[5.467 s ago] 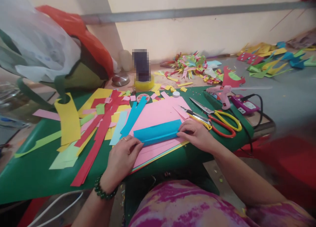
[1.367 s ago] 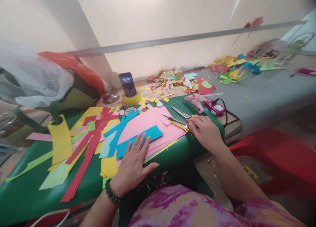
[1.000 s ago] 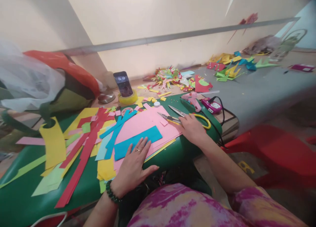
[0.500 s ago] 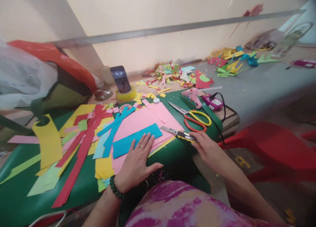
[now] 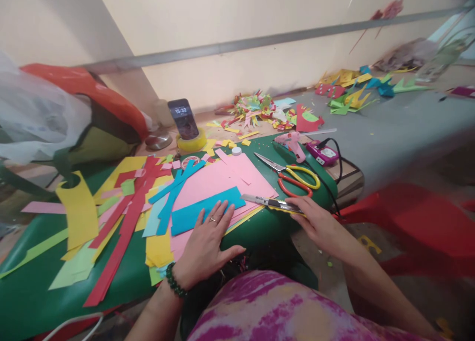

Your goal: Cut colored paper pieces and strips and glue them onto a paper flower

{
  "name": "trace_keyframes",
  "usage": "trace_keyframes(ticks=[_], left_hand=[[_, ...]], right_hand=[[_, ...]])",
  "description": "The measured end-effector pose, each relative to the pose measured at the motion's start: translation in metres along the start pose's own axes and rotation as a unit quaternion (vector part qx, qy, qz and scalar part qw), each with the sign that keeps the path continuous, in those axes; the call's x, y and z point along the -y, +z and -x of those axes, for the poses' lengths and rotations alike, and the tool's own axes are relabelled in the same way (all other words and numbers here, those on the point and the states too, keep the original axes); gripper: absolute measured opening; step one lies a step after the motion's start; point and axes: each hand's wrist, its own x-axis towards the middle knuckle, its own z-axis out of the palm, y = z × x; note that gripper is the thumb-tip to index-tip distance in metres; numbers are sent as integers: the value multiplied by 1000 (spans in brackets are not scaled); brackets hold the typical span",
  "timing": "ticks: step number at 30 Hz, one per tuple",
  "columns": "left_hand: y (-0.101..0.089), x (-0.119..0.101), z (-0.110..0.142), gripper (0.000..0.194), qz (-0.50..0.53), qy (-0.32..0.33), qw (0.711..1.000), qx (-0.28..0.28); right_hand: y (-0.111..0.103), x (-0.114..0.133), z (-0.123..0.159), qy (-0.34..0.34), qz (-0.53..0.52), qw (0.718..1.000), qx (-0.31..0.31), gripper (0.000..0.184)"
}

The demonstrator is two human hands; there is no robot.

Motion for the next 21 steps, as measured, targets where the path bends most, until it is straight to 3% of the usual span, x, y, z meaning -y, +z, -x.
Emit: trace_keyframes(ticks=[21], left_hand=[[8,1,0,89,-20,9,1000,-21]], right_hand=[[0,5,-1,-20,-17,999,31,32]])
